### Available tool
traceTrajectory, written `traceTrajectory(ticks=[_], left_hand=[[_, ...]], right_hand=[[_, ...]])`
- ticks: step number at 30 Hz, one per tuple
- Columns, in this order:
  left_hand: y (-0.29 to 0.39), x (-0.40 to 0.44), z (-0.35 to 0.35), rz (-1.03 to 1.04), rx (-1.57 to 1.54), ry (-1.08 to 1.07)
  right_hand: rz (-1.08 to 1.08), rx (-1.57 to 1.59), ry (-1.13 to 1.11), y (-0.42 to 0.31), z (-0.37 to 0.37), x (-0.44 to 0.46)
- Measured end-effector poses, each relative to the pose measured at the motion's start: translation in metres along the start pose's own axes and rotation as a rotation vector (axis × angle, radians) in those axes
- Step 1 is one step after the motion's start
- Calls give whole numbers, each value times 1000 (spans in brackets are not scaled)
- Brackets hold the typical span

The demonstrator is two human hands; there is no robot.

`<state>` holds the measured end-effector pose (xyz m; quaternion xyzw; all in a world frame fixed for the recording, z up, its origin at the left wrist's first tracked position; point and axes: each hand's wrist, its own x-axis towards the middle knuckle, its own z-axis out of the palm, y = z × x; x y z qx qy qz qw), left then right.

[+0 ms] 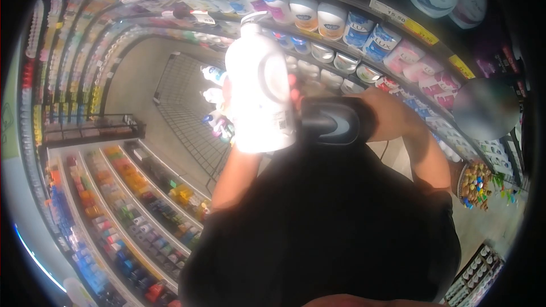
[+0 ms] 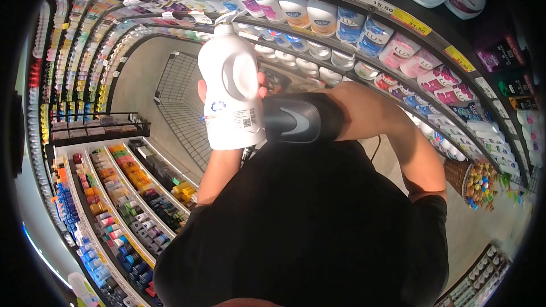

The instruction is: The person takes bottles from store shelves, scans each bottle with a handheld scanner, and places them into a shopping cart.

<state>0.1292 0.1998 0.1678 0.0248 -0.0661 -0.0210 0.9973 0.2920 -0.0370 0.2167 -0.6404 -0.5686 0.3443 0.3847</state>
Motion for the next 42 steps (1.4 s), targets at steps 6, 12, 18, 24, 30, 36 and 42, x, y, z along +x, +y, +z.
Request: traceTrajectory(ticks=[6, 12, 18, 24, 30, 36, 42], left_hand=[[7, -3, -4, -3, 38, -15], [8, -21, 0, 116, 51, 137], [26, -47, -2, 219, 35, 142], [43, -95, -9, 496, 95, 336], [135, -181, -62, 672, 437, 676], [288, -223, -151, 728, 564, 1109], [430, -264, -299, 665, 785, 1677]], right_hand=[[14, 20, 4, 5, 3, 1], [-14, 58, -40, -7, 6, 17], [-169, 61, -103, 11, 24, 47], [268, 451, -144, 27, 66, 102], [439, 638, -286, 59, 109, 165], [801, 408, -274, 56, 133, 203], [929, 454, -116, 41, 143, 223]])
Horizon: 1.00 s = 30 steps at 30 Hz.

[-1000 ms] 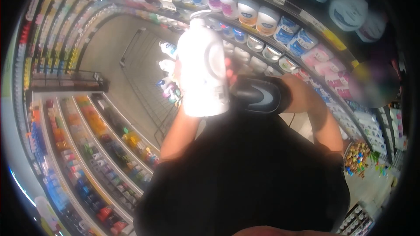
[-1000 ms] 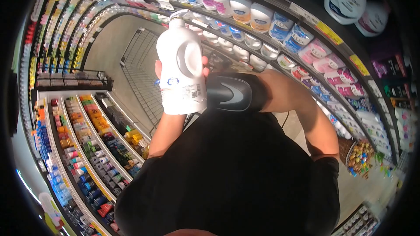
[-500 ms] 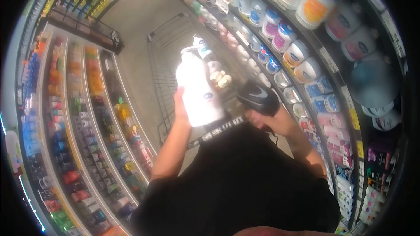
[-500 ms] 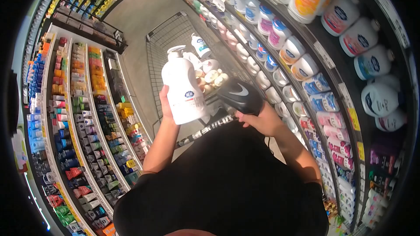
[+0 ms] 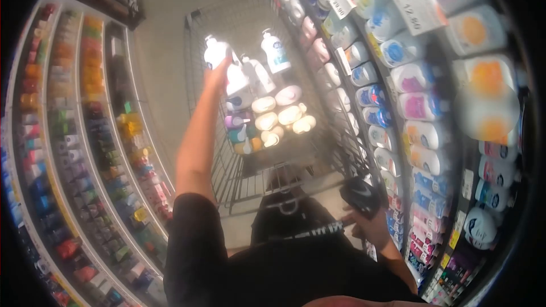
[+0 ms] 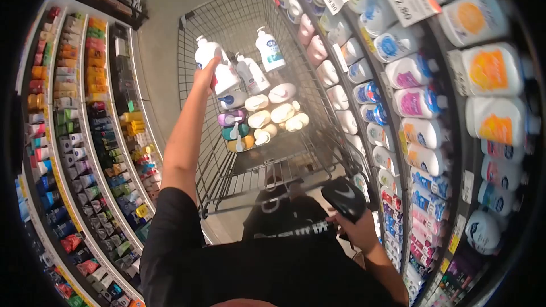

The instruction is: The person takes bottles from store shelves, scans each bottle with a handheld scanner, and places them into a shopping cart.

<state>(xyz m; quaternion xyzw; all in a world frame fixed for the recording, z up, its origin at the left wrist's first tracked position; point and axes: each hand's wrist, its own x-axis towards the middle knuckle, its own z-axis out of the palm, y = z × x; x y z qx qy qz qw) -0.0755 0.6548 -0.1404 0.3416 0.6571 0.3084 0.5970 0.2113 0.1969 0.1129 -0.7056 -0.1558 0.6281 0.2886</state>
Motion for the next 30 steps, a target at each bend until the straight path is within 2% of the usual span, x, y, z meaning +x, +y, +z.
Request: traceTrajectory(ticks=[2, 4, 7, 10, 11, 14, 15, 16, 18, 24, 25, 30], left_hand=[[-8, 31, 7, -4, 105, 94], [-16, 59, 5, -62, 226, 73], [-30, 77, 8, -36, 359, 74], [-66, 111, 3, 42, 470, 82], [-79, 123, 1, 79, 505, 90], [-86, 130, 4, -104, 696, 100], [-94, 133, 2, -135, 517, 89], [-102, 146, -4, -185, 492, 96], [-114, 168, -17, -58, 596, 21], [-116, 152, -4, -54, 864, 294], [-124, 163, -7, -79, 874, 237], [-127, 176, -2, -62, 987, 263]], right_hand=[[62, -33, 52, -6, 6, 3], [-50, 79, 94, 7, 10, 7], [5, 46, 174, -1, 18, 12], [-204, 66, 103, 27, 9, 10], [-156, 88, 140, 30, 10, 6], [49, 174, 196, 27, 13, 0], [18, 77, 235, 19, 19, 1], [10, 76, 213, 17, 20, 1], [-27, 83, 164, 18, 22, 4], [40, 111, 119, 28, 23, -2], [40, 122, 130, 29, 24, -2], [36, 134, 175, 21, 32, 1]])
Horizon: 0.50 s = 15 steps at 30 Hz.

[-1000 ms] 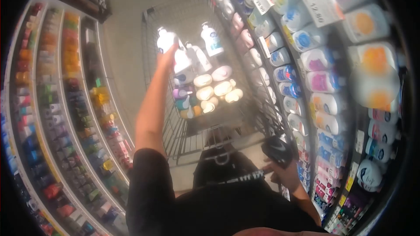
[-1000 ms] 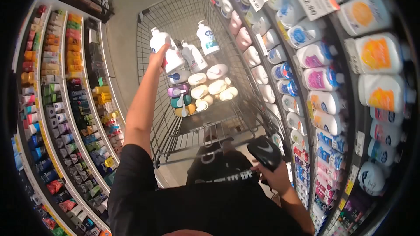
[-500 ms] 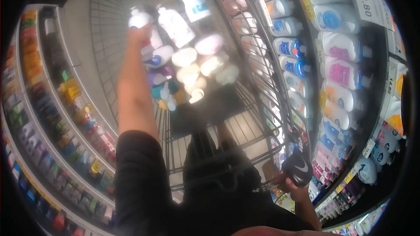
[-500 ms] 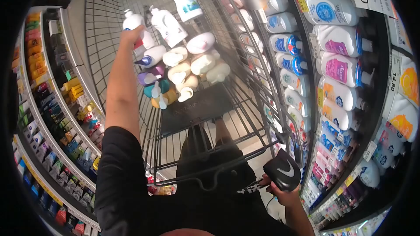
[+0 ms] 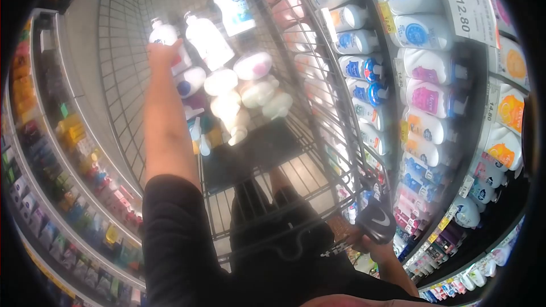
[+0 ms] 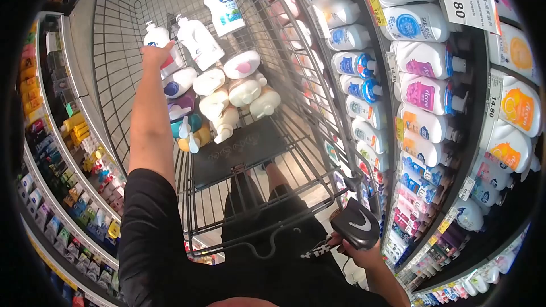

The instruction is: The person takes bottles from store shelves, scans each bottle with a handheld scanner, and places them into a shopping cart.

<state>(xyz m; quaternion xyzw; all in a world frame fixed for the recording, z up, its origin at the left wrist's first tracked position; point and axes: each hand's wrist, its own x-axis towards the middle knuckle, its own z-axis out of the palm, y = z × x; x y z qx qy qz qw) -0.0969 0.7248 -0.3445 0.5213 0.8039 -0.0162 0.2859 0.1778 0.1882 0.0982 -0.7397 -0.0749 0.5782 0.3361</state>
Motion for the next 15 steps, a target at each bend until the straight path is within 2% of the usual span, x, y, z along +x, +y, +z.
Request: traceTrajectory(ticks=[1, 7, 10, 14, 15], left_hand=[[1, -1, -1, 14, -4, -1], [-4, 4, -29, 162, -138, -347], [-4, -14, -33, 239, -149, 41], [14, -83, -98, 308, -214, -138], [-5, -58, -74, 416, -113, 65]], right_hand=[[-7, 10, -3, 1, -1, 1], [-10, -7, -12, -12, 5, 3], [-129, -17, -76, -8, 4, 10], [-205, -43, -124, -8, 5, 14], [-73, -106, -89, -17, 7, 11]])
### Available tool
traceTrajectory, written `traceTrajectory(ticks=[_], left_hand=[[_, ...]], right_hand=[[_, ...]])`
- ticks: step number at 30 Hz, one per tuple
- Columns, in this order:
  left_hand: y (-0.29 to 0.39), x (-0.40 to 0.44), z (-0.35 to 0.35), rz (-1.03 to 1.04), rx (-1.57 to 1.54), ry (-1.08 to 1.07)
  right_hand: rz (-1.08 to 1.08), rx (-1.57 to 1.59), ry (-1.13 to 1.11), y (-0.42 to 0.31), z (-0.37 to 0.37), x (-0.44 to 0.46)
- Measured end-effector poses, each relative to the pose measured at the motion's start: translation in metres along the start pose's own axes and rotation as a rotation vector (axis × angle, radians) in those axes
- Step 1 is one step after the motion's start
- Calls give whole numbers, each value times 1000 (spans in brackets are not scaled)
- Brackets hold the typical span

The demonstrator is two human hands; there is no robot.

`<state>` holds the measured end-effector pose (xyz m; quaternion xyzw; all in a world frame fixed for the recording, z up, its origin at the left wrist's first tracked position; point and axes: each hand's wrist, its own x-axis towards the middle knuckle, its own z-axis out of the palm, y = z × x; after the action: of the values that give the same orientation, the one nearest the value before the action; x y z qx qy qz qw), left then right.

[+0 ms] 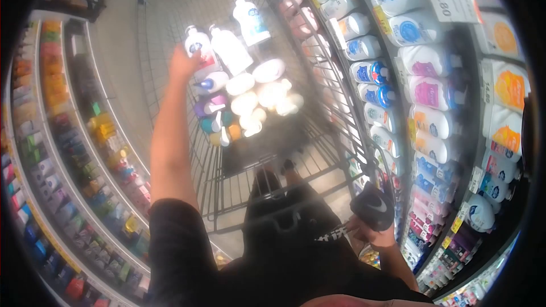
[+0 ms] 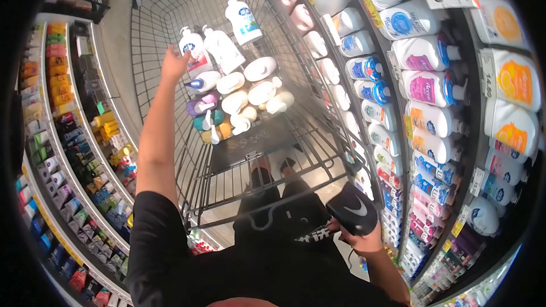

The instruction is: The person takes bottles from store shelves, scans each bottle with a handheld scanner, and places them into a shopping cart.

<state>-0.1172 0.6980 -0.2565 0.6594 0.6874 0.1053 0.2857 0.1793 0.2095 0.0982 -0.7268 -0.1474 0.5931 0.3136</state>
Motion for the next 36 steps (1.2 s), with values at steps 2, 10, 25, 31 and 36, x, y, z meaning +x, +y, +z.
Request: traceTrajectory(ticks=[2, 10, 25, 31, 36], left_hand=[[19, -21, -22, 5, -146, 11], [143, -151, -102, 375, -573, -179], [324, -503, -60, 1061, -141, -660], [316, -540, -42, 829, 314, -556], [319, -530, -40, 884, 395, -385]], right_hand=[[-29, -13, -15, 1, -2, -2], [-474, 17, -183, 49, -24, 6], [-714, 264, 322, 131, -128, -122], [-626, 445, 401, 161, -143, -120], [-656, 531, 400, 144, -157, -114]])
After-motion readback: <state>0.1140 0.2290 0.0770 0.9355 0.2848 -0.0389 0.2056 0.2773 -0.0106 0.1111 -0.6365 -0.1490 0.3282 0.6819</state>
